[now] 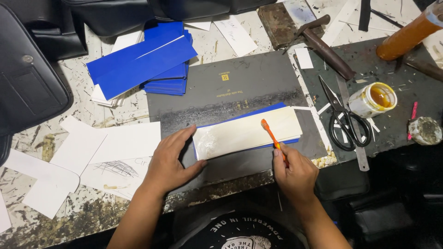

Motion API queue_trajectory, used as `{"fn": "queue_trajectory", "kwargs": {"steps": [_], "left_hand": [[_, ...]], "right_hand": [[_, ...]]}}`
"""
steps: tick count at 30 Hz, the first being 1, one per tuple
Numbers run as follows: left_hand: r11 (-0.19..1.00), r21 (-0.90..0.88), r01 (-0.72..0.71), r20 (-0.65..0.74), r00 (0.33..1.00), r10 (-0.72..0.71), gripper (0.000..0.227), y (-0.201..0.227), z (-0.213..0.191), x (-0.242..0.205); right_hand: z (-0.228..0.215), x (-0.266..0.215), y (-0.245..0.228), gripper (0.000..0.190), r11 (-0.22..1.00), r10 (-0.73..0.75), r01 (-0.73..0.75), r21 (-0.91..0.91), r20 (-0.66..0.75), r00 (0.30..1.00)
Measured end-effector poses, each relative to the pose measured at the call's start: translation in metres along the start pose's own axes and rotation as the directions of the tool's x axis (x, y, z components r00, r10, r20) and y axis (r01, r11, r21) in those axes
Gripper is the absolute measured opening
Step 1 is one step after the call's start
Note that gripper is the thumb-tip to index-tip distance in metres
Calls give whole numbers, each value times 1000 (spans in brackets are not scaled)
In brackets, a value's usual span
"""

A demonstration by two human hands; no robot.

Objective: Applying glue to strips of material and assembling them at a workshop bench.

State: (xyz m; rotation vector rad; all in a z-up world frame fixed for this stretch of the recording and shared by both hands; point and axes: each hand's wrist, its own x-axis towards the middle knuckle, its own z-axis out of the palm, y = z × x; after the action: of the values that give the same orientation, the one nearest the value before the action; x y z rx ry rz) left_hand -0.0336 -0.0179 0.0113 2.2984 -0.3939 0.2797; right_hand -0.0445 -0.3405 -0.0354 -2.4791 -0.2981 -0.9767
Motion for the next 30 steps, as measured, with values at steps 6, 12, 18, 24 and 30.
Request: {"fn": "queue_trajectory", "kwargs": {"steps": [6, 12, 18, 24, 30], "left_hand": [[1000, 0, -6, 5, 1000, 6, 85, -1, -1, 0], [1000, 4, -14, -17, 1000, 14, 84, -2, 1, -3], [999, -16, -43, -40, 998, 42, 85, -7, 2, -4], [999, -13, -43, -24, 999, 42, 84, -3, -2, -3], [999, -2, -50, -28, 998, 50, 86, -2, -3, -1]], "right_hand": [[-3, 5, -5, 8, 1000, -6, 6, 4, 8, 1000], [3, -5, 5, 9, 1000, -4, 4, -15, -3, 1000], [1, -2, 3, 9, 999, -34, 34, -16, -5, 999], [1, -1, 3, 9, 1000, -28, 28, -8, 1, 1000], [0, 0, 3, 9, 1000, -27, 27, -3, 16, 999]]}}
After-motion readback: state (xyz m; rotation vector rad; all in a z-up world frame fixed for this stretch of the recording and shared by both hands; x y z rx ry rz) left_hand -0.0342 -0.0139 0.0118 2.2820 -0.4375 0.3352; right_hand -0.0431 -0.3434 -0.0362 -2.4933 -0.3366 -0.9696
